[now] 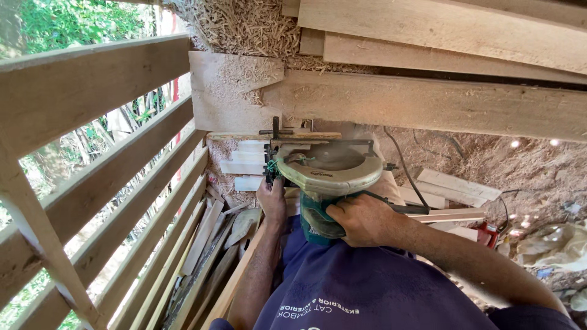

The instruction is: The person cuts thin wooden strips with a handheld circular saw, guiding each strip against the saw's fence by hand. After each cut, the person moves the cut piece aside and positions the next strip on the work surface to make the following cut.

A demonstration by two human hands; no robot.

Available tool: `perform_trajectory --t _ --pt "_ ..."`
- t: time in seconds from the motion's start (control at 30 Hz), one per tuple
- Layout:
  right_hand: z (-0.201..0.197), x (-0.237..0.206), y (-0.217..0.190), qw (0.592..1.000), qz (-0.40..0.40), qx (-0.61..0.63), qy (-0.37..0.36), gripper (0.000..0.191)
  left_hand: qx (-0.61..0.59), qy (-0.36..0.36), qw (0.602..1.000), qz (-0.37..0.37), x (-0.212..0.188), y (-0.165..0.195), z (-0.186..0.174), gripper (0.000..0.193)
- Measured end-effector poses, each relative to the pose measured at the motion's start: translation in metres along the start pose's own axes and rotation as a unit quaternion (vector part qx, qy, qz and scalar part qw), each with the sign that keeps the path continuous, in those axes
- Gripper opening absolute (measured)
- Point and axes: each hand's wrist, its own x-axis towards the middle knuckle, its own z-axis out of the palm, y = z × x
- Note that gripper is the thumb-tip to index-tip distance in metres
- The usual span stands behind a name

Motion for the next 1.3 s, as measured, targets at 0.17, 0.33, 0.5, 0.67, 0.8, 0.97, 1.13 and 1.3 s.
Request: perform_trajectory --t 0.17,0.33,0.5,0.67,0.8,0.97,1.13,1.3 --pt "0.001 0.009 -0.004 0.999 0.0 0.013 -0.043 0.031 -0.02 -0.006 1.0 0.004 0.001 0.003 -0.009 0.02" --pt "0.002 0.015 -0.009 0.999 -0.026 0.02 -0.018 0.031 -0.032 -0.009 0.999 0.006 0.002 0.007 -0.018 0.02" --pt "0.003 0.025 -0.015 0.999 -0.033 0.017 -0.009 0.032 -0.037 0.002 0.999 -0.009 0.008 0.005 -0.024 0.022" --pt "0.006 0.033 -0.018 0.998 -0.047 0.028 -0.007 0.03 -0.067 0.021 0.997 -0.031 0.013 0.001 -0.032 0.027" --pt "0.008 0.043 -0.024 0.998 -0.053 0.032 0.004 0.027 -0.062 0.036 0.996 -0.045 0.019 0.005 -0.039 0.032" --pt "0.013 0.065 -0.034 0.998 -0.059 0.03 -0.001 0.026 -0.109 0.033 0.993 -0.033 0.028 0.01 -0.056 0.032" --pt "0.027 0.097 -0.043 0.995 -0.07 0.058 -0.04 0.025 -0.129 0.032 0.99 -0.036 0.049 0.008 -0.088 0.028" --pt "0.029 0.091 -0.041 0.998 -0.062 0.018 -0.026 0.031 -0.072 0.064 0.995 -0.02 0.052 0.014 -0.089 0.027"
